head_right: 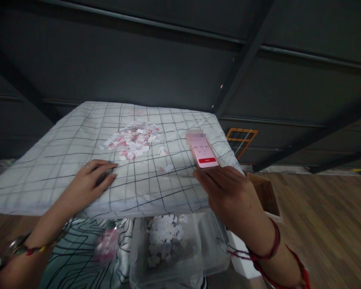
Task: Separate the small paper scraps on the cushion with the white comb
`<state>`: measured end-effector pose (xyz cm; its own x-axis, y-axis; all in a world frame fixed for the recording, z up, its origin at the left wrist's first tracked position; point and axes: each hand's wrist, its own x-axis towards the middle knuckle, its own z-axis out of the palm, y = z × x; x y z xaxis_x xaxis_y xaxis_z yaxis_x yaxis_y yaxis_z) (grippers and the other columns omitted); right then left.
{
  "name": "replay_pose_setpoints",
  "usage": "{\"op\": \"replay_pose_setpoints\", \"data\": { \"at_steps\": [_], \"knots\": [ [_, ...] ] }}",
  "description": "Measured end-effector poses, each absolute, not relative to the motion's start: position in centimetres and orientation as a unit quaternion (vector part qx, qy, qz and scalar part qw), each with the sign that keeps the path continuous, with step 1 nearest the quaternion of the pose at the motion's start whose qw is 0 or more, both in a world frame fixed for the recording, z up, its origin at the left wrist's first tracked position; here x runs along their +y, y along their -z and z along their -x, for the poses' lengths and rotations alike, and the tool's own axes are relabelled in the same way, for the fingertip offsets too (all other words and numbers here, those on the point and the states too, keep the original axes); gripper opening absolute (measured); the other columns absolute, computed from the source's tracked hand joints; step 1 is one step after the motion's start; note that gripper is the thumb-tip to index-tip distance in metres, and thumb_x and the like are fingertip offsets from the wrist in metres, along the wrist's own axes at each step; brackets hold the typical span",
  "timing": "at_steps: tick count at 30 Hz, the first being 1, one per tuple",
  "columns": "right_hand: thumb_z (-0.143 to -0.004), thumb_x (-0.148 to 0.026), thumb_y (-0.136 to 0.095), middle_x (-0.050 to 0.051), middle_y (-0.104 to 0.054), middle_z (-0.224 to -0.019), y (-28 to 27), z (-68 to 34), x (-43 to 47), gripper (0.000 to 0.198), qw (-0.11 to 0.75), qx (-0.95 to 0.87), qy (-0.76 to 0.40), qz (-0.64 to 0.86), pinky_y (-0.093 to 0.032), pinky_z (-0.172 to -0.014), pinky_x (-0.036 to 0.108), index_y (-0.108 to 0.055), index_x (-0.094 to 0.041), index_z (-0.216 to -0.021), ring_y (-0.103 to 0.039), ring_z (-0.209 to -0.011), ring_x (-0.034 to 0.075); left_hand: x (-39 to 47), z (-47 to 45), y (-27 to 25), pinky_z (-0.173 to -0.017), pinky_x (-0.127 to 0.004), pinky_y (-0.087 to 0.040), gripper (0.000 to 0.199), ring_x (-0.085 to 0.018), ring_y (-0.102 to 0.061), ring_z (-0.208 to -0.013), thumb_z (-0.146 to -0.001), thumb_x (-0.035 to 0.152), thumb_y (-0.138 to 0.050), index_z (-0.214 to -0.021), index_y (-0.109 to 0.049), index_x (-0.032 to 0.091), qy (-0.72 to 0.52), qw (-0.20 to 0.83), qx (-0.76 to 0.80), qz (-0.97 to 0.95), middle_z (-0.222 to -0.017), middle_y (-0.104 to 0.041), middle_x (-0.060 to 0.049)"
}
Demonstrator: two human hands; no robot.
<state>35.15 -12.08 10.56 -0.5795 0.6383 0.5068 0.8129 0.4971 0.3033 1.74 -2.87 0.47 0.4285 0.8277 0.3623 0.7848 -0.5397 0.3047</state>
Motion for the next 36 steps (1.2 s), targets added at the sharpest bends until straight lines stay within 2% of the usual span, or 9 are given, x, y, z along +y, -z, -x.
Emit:
{"op": "replay_pose_setpoints", "data": {
  "at_steps": [8,16,23,36],
  "knots": [
    [-0.073,0.004,-0.041,0.007,-0.068,-0.076,-10.5,-35.4,-12.2,0.034,0.152,-0.837,0.284,0.443,-0.044,-0.059,0.029,-0.064,-0.012,-0.093,-0.059,-0.065,0.016,-2.9,-1.8,-0.5,-0.091,-0.043,-0.045,0.038,-0.024,-0.054,-0.1,-0.087,0.043,-0.041,-0.11,-0.06,0.019,-0.245,0.053,0.486,-0.837,-0.105,-0.054,-0.009],
    [-0.074,0.004,-0.041,0.005,-0.068,-0.075,-10.3,-34.7,-11.7,0.033,0.181,-0.849,0.261,0.423,-0.046,-0.062,0.029,-0.063,-0.014,-0.09,-0.058,-0.065,0.015,-2.9,-1.7,-0.5,-0.092,-0.043,-0.045,0.039,-0.024,-0.053,-0.099,-0.088,0.043,-0.041,-0.11,-0.059,0.018,-0.239,0.052,0.486,-0.839,-0.104,-0.054,-0.009],
    [-0.077,0.001,-0.042,0.005,-0.065,-0.07,-9.7,-35.8,-10.5,0.029,0.167,-0.817,0.308,0.458,-0.041,-0.056,0.03,-0.064,-0.012,-0.092,-0.054,-0.06,0.016,-2.9,-1.7,-0.5,-0.092,-0.043,-0.045,0.037,-0.024,-0.053,-0.1,-0.088,0.042,-0.042,-0.11,-0.059,0.018,-0.242,0.054,0.483,-0.84,-0.105,-0.054,-0.009],
    [-0.078,0.002,-0.042,0.006,-0.069,-0.076,-9.9,-36.4,-11.2,0.03,0.18,-0.843,0.239,0.446,-0.045,-0.058,0.028,-0.064,-0.012,-0.091,-0.059,-0.064,0.015,-2.9,-1.6,-0.3,-0.091,-0.044,-0.045,0.041,-0.024,-0.054,-0.099,-0.09,0.042,-0.04,-0.111,-0.06,0.013,-0.241,0.032,0.471,-0.848,-0.104,-0.054,-0.011]
  ]
}}
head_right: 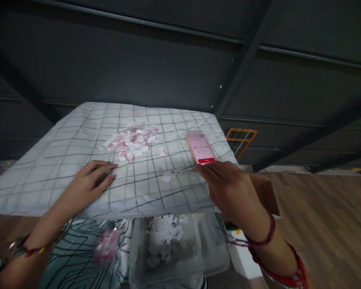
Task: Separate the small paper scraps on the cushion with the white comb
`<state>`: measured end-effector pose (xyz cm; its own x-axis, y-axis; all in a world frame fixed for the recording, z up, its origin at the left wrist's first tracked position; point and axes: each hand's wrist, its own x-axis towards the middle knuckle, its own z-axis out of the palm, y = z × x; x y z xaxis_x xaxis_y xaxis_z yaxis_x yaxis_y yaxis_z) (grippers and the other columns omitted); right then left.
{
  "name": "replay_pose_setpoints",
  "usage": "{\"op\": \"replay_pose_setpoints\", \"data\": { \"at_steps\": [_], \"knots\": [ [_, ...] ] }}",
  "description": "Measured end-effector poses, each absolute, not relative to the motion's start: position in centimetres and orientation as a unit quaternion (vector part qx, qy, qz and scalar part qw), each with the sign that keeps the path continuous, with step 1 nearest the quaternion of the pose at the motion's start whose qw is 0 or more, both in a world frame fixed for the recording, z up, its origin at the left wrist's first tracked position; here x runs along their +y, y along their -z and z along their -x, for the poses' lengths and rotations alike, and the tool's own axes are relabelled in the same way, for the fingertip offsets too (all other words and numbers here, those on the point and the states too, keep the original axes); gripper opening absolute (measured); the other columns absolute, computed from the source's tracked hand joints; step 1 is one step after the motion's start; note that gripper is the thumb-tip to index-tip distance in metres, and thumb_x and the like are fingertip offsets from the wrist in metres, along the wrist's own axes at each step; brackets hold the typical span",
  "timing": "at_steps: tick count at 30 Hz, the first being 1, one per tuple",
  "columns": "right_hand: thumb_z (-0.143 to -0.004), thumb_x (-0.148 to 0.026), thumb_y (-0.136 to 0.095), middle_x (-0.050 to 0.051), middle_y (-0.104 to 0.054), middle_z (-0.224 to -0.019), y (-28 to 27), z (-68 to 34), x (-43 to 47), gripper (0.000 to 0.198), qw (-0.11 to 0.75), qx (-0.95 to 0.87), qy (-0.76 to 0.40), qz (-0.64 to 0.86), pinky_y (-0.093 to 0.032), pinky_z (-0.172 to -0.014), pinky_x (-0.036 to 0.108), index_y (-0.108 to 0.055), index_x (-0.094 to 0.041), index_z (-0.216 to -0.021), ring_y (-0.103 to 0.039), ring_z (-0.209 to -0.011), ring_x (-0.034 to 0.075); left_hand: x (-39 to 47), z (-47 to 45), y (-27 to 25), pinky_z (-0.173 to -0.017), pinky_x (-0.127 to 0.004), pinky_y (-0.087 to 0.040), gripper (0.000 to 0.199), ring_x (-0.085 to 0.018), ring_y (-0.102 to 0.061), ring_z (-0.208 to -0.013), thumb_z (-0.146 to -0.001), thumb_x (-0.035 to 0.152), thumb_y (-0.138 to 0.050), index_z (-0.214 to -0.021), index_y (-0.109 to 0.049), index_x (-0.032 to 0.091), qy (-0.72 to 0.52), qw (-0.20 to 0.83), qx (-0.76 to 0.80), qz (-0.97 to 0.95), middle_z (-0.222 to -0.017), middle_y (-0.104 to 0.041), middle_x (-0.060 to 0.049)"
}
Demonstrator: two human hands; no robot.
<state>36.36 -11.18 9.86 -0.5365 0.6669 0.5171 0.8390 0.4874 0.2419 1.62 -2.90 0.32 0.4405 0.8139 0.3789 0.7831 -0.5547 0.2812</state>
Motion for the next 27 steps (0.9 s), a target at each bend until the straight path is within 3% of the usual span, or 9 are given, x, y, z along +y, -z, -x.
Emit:
{"op": "replay_pose_setpoints", "data": {
  "at_steps": [14,27],
  "knots": [
    [-0.083,0.0,-0.042,0.002,-0.066,-0.081,-10.7,-36.5,-14.0,0.028,0.196,-0.872,0.144,0.426,-0.049,-0.065,0.024,-0.056,-0.02,-0.098,-0.06,-0.071,0.012,-2.9,-1.5,-0.4,-0.09,-0.043,-0.046,0.041,-0.025,-0.054,-0.098,-0.089,0.041,-0.04,-0.111,-0.06,0.013,-0.239,0.034,0.471,-0.848,-0.104,-0.054,-0.011],
    [-0.085,-0.002,-0.04,0.002,-0.065,-0.081,-10.3,-36.4,-14.9,0.028,0.166,-0.875,0.157,0.427,-0.049,-0.066,0.028,-0.055,-0.02,-0.099,-0.059,-0.073,0.015,-2.9,-1.6,-0.3,-0.09,-0.042,-0.046,0.04,-0.024,-0.054,-0.098,-0.09,0.041,-0.04,-0.111,-0.06,0.013,-0.24,0.026,0.471,-0.848,-0.104,-0.054,-0.011]
  ]
}}
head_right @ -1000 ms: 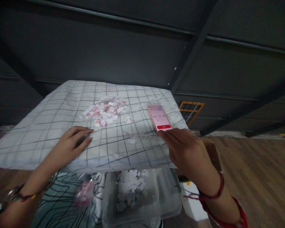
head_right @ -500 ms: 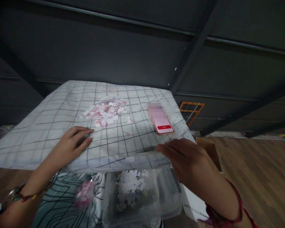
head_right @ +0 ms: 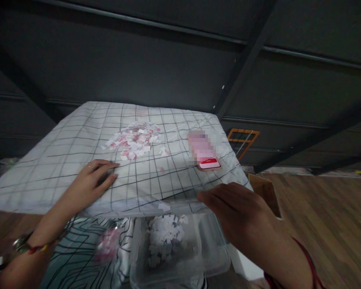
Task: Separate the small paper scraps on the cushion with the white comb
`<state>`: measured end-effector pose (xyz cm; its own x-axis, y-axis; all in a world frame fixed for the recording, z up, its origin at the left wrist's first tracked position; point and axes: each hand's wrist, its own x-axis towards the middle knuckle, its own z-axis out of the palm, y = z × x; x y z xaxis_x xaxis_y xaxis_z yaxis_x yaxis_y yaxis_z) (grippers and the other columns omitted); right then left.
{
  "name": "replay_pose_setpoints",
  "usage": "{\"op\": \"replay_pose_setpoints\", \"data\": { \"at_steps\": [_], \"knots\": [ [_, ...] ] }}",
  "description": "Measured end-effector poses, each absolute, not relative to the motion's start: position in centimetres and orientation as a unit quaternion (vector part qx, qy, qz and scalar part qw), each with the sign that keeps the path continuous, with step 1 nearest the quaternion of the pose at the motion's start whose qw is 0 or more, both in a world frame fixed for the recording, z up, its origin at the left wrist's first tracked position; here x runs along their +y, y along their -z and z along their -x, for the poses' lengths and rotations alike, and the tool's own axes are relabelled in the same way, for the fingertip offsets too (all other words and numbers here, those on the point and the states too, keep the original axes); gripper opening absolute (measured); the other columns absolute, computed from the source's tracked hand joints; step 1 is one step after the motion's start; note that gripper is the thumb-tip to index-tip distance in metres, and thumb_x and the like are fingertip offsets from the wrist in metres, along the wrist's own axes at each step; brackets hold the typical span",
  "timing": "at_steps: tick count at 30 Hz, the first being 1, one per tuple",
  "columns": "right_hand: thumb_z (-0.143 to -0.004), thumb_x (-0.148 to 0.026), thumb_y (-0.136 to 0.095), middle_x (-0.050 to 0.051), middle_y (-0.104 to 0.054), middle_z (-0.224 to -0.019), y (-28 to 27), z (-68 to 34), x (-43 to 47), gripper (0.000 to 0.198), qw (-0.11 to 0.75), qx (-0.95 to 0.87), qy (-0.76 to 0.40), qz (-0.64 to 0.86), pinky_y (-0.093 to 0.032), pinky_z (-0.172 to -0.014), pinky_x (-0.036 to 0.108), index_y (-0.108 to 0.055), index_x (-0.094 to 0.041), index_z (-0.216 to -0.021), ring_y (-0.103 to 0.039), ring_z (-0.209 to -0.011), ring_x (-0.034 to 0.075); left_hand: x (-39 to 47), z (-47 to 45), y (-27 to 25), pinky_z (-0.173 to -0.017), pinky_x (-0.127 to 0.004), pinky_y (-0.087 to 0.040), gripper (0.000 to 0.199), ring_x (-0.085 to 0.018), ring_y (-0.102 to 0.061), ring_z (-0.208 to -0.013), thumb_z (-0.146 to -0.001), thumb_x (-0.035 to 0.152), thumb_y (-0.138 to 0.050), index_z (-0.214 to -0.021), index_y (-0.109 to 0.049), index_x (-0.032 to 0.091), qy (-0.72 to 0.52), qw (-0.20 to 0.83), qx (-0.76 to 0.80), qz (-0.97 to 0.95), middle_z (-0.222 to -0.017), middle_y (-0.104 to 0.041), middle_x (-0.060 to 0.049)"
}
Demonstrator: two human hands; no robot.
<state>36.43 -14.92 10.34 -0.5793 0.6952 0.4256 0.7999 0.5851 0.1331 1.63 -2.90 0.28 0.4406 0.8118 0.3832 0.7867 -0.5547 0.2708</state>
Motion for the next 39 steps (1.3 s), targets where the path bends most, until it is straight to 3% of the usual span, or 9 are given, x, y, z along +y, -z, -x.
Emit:
{"op": "replay_pose_setpoints", "data": {
  "at_steps": [12,20,31,39],
  "knots": [
    [-0.086,-0.005,-0.038,0.002,-0.068,-0.077,-11.2,-36.2,-15.5,0.027,0.207,-0.869,0.176,0.414,-0.049,-0.064,0.027,-0.058,-0.022,-0.092,-0.061,-0.07,0.014,-2.9,-1.7,-0.4,-0.091,-0.044,-0.046,0.04,-0.024,-0.053,-0.1,-0.09,0.041,-0.04,-0.112,-0.06,0.013,-0.236,0.035,0.474,-0.848,-0.105,-0.053,-0.011],
    [-0.086,-0.011,-0.043,0.003,-0.068,-0.072,-10.8,-36.2,-9.5,0.02,0.242,-0.814,0.253,0.463,-0.045,-0.058,0.027,-0.062,-0.016,-0.092,-0.061,-0.063,0.015,-3.0,-1.7,-0.5,-0.091,-0.043,-0.046,0.039,-0.023,-0.055,-0.099,-0.089,0.042,-0.04,-0.109,-0.06,0.015,-0.249,0.04,0.477,-0.842,-0.105,-0.055,-0.011],
    [-0.078,-0.002,-0.04,0.003,-0.064,-0.069,-9.2,-35.0,-6.3,0.031,0.173,-0.807,0.271,0.496,-0.035,-0.061,0.028,-0.063,-0.016,-0.093,-0.054,-0.063,0.016,-3.0,-1.6,-0.3,-0.092,-0.042,-0.047,0.036,-0.022,-0.056,-0.098,-0.089,0.041,-0.042,-0.108,-0.061,0.017,-0.259,0.038,0.478,-0.839,-0.104,-0.056,-0.009],
    [-0.079,-0.004,-0.041,0.003,-0.061,-0.067,-8.9,-35.6,-6.2,0.028,0.16,-0.794,0.307,0.5,-0.031,-0.06,0.03,-0.062,-0.015,-0.092,-0.051,-0.062,0.018,-3.1,-1.6,-0.4,-0.091,-0.041,-0.047,0.035,-0.022,-0.055,-0.099,-0.089,0.041,-0.042,-0.109,-0.06,0.018,-0.253,0.044,0.487,-0.835,-0.105,-0.055,-0.009]
  ]
}}
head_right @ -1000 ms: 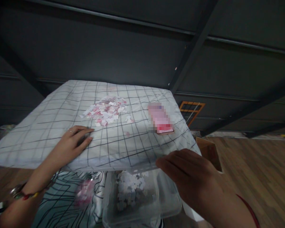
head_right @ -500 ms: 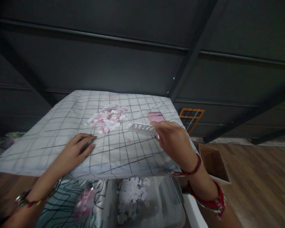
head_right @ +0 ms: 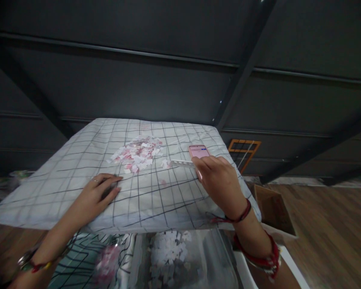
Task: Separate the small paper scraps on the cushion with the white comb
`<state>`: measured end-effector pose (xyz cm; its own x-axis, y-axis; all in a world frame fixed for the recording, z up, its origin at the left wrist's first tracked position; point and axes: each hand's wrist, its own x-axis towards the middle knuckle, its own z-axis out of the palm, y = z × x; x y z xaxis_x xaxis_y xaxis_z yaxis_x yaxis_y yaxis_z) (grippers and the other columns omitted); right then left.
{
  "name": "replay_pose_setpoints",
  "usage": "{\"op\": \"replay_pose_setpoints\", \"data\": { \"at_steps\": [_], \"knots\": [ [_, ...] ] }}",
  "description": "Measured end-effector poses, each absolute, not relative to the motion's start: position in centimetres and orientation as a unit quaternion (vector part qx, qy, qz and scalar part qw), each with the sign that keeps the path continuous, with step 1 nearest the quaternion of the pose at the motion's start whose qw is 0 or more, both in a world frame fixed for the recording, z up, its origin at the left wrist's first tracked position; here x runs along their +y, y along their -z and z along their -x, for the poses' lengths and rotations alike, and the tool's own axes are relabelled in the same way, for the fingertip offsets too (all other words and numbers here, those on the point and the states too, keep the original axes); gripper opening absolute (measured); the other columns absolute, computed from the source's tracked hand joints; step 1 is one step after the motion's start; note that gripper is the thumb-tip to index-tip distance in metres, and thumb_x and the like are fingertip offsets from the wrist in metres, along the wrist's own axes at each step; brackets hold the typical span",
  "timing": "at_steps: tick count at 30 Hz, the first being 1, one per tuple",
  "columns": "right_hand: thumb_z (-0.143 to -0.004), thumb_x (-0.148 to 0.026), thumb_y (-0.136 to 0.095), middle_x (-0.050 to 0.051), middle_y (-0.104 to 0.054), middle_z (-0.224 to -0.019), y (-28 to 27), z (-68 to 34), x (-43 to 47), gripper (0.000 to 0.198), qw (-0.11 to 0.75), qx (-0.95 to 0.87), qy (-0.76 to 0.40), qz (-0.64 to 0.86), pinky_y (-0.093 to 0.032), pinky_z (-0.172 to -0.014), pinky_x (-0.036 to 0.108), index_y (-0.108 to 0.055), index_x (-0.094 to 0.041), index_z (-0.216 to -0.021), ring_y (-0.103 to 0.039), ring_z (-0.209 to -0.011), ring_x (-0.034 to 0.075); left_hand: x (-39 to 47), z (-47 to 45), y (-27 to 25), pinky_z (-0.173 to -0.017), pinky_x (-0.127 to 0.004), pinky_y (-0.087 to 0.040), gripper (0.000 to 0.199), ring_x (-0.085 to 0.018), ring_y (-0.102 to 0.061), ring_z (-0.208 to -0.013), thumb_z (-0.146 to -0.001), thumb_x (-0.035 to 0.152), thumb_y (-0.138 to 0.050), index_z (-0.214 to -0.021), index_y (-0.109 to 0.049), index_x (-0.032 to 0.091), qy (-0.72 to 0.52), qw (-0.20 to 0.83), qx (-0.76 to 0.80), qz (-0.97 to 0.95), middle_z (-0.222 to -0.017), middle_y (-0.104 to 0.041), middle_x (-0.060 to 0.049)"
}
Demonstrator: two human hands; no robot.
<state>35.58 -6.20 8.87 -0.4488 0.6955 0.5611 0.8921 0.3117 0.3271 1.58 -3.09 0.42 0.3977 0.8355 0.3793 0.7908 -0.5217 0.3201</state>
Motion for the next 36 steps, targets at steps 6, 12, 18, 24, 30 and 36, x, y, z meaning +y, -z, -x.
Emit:
{"op": "replay_pose_setpoints", "data": {
  "at_steps": [6,12,18,24,30,36],
  "knots": [
    [-0.079,-0.004,-0.041,0.004,-0.062,-0.067,-8.5,-35.7,-6.2,0.027,0.151,-0.796,0.304,0.5,-0.033,-0.06,0.031,-0.063,-0.014,-0.091,-0.051,-0.062,0.018,-3.1,-1.6,-0.5,-0.09,-0.041,-0.048,0.035,-0.023,-0.056,-0.099,-0.088,0.04,-0.043,-0.109,-0.061,0.018,-0.257,0.042,0.483,-0.836,-0.105,-0.056,-0.009],
    [-0.076,-0.002,-0.043,0.004,-0.064,-0.074,-8.4,-35.1,-5.7,0.031,0.153,-0.805,0.283,0.498,-0.035,-0.063,0.03,-0.063,-0.015,-0.096,-0.053,-0.067,0.017,-3.1,-1.6,-0.5,-0.09,-0.042,-0.048,0.034,-0.022,-0.056,-0.098,-0.088,0.04,-0.043,-0.108,-0.061,0.018,-0.258,0.043,0.484,-0.835,-0.104,-0.056,-0.009],
    [-0.075,0.001,-0.041,0.004,-0.063,-0.072,-8.7,-34.8,-6.2,0.031,0.162,-0.819,0.301,0.461,-0.036,-0.061,0.03,-0.064,-0.015,-0.089,-0.052,-0.064,0.016,-3.1,-1.6,-0.5,-0.09,-0.042,-0.047,0.035,-0.023,-0.056,-0.098,-0.088,0.041,-0.043,-0.109,-0.06,0.017,-0.255,0.047,0.484,-0.836,-0.104,-0.056,-0.009],
    [-0.074,0.004,-0.039,0.004,-0.064,-0.073,-9.5,-34.6,-7.2,0.034,0.179,-0.825,0.3,0.445,-0.037,-0.061,0.03,-0.063,-0.015,-0.09,-0.052,-0.067,0.016,-3.1,-1.6,-0.4,-0.091,-0.042,-0.048,0.035,-0.023,-0.056,-0.099,-0.088,0.041,-0.043,-0.109,-0.061,0.019,-0.257,0.047,0.486,-0.834,-0.105,-0.056,-0.009],
    [-0.078,0.001,-0.042,0.003,-0.066,-0.073,-9.7,-34.1,-7.4,0.027,0.169,-0.834,0.292,0.436,-0.038,-0.062,0.029,-0.062,-0.015,-0.089,-0.054,-0.065,0.015,-3.1,-1.6,-0.3,-0.091,-0.042,-0.047,0.035,-0.023,-0.056,-0.099,-0.088,0.042,-0.043,-0.108,-0.061,0.019,-0.263,0.045,0.484,-0.834,-0.105,-0.056,-0.009],
    [-0.079,0.0,-0.042,0.003,-0.065,-0.07,-10.0,-34.8,-8.2,0.027,0.165,-0.836,0.301,0.429,-0.04,-0.061,0.029,-0.063,-0.012,-0.09,-0.057,-0.064,0.015,-3.1,-1.7,-0.3,-0.091,-0.043,-0.046,0.036,-0.023,-0.056,-0.098,-0.089,0.042,-0.042,-0.108,-0.061,0.018,-0.265,0.044,0.482,-0.834,-0.104,-0.056,-0.009]
  ]
}}
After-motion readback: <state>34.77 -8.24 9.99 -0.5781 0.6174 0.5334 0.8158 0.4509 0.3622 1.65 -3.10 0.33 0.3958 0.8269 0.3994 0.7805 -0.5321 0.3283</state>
